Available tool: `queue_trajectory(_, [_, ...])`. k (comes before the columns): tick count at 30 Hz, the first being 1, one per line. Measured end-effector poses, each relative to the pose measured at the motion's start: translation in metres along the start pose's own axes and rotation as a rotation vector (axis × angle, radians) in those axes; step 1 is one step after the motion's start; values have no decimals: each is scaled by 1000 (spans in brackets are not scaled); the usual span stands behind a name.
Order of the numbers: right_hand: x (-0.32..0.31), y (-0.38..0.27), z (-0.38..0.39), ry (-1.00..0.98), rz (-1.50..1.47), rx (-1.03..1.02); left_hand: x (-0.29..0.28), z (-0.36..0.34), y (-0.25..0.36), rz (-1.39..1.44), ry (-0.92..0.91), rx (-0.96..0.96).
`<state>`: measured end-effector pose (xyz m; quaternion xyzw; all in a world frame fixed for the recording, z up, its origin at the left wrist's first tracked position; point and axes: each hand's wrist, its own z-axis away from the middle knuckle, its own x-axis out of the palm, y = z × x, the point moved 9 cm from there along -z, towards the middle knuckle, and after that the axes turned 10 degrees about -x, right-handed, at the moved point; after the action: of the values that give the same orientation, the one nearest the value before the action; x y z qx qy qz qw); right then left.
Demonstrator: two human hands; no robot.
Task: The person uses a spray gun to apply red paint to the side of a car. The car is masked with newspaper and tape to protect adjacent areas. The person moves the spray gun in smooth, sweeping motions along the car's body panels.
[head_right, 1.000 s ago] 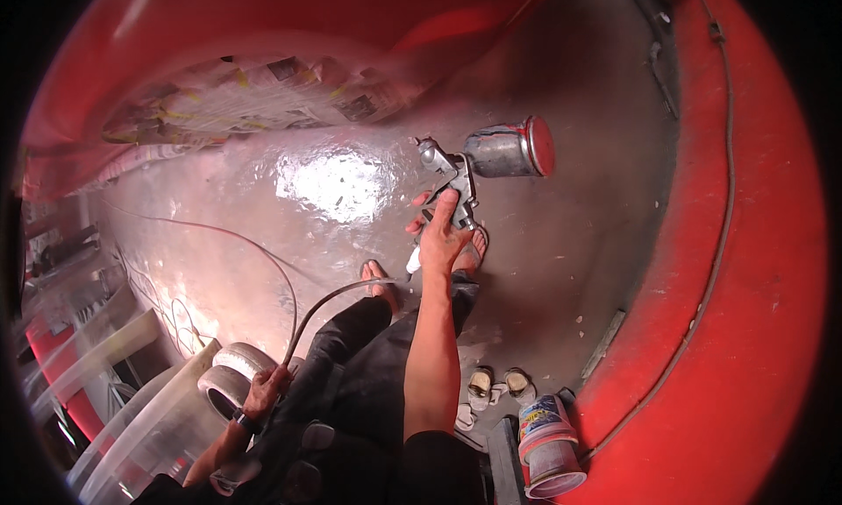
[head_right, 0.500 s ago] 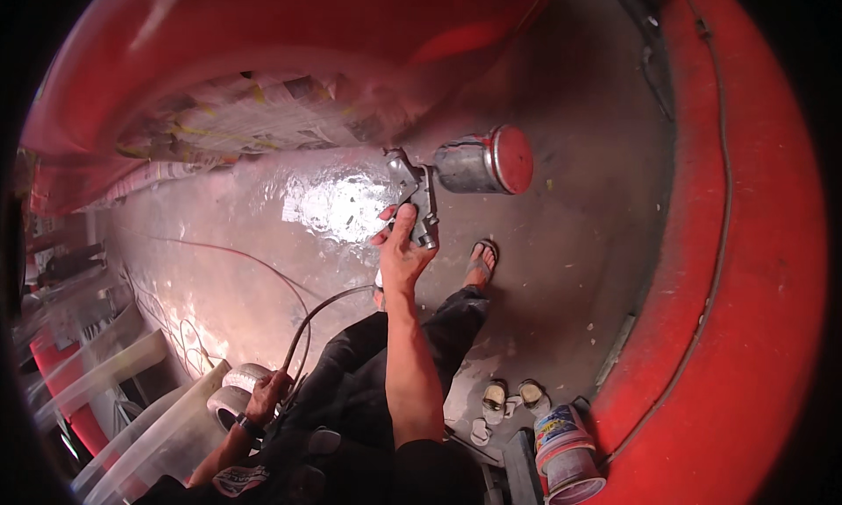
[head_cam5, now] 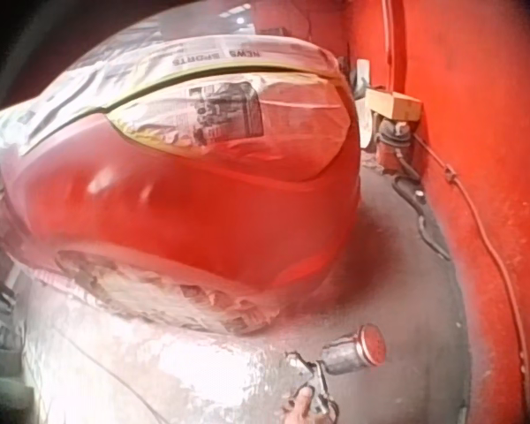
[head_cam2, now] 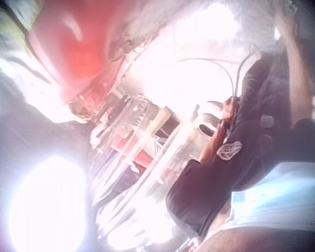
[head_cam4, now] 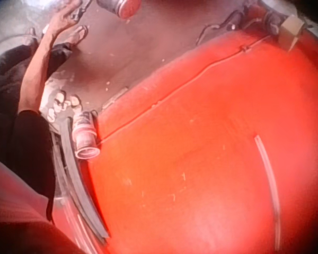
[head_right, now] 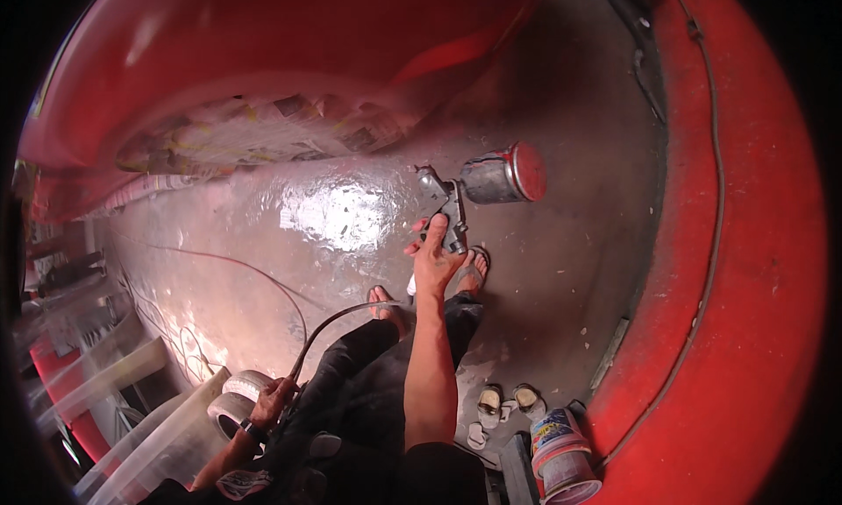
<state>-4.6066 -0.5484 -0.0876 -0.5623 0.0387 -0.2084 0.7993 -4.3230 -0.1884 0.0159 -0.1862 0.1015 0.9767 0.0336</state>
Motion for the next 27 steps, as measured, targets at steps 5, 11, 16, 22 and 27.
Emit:
queue_trajectory(5, [-24,-34,-18,3,-44,-48,19,8,43,20,-16,13])
queue_trajectory(11, [-32,-48,-39,-164,-3,15,37,11,53,-55,-21,35])
queue_trajectory(16, [-56,-89,-84,-59,-17,-74,63,21,94,-118,-7,132])
queue_trajectory(22, [-70,-146,-119,-268,-34,-44,92,20,127,-181,-29,157])
queue_trajectory(27, [-86,-195,-164,-259,64,-128,127,33,170,-216,-105,241])
